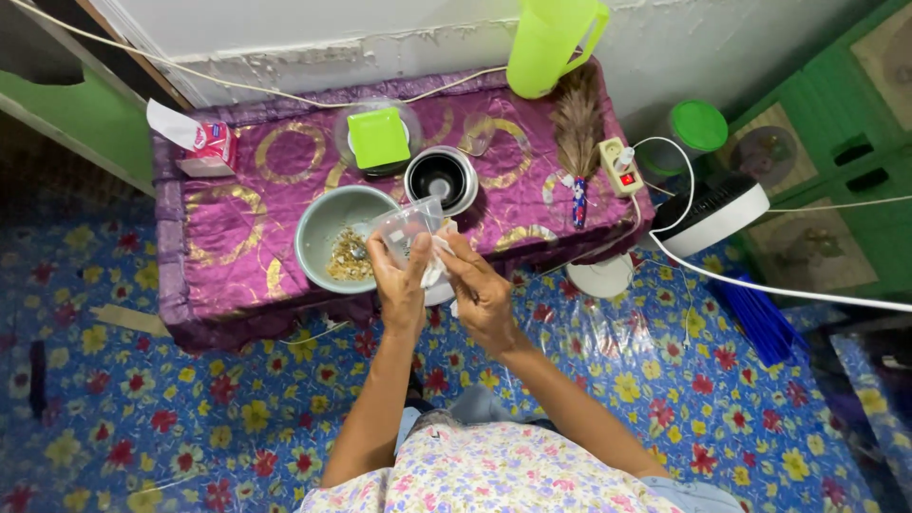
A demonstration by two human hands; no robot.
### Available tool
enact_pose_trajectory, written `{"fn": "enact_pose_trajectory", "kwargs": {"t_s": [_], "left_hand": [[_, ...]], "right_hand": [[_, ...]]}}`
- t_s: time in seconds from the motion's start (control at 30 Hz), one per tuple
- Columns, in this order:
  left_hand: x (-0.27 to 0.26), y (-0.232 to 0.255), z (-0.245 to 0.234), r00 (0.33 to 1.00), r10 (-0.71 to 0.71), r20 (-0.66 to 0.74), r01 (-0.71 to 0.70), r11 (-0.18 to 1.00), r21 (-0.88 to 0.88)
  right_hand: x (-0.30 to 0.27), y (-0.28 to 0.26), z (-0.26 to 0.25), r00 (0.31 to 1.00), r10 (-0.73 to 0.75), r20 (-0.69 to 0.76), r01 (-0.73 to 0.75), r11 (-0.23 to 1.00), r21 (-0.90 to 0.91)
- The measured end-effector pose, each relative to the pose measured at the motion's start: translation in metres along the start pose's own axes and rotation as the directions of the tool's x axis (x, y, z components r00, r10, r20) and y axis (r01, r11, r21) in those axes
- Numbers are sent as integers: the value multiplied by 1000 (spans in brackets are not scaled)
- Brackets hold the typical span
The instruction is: The person wipes the inside of a clear plastic cup with a white cloth, then wipes the inside of a green plastic pitcher with the same cloth. The actions occur over a table with a purple patterned cloth, a metal bowl, and other small items.
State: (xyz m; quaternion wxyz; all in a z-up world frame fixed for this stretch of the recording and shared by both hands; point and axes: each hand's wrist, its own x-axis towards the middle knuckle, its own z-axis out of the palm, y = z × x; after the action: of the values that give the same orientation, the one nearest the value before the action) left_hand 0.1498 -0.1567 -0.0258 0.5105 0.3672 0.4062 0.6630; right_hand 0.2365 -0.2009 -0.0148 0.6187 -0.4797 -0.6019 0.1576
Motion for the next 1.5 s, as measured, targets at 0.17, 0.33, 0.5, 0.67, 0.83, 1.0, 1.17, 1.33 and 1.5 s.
{"fn": "enact_pose_trajectory", "kwargs": {"t_s": [0.17,0.33,0.5,0.67,0.83,1.0,1.17,1.33,1.5], "left_hand": [[-30,-1,0,997,16,73,-30,980,194],[-52,23,24,999,18,34,-22,993,112],[-45,13,18,997,72,-2,-72,997,-33],[-56,28,21,996,-28,79,25,999,31],[-38,24,10,997,47,57,-44,998,-52],[-11,4,-9,978,205,44,-196,969,-149],[6,0,-17,951,206,233,-195,978,-70],[39,9,-29,942,220,253,-235,972,30],[80,13,-28,970,245,0,-245,969,-22]], "right_hand": [[-2,10,-27,999,45,-28,-45,999,1],[-17,-10,-41,995,-82,57,81,996,25],[-26,-4,-47,995,-28,91,19,995,101],[-14,18,-43,986,158,-53,-144,967,211],[-28,29,-23,933,357,-51,-326,896,300],[-6,28,-6,821,557,129,-549,703,452],[42,20,9,792,599,123,-550,610,570],[59,35,38,819,564,105,-526,665,531],[47,55,89,803,535,264,-519,409,750]]}}
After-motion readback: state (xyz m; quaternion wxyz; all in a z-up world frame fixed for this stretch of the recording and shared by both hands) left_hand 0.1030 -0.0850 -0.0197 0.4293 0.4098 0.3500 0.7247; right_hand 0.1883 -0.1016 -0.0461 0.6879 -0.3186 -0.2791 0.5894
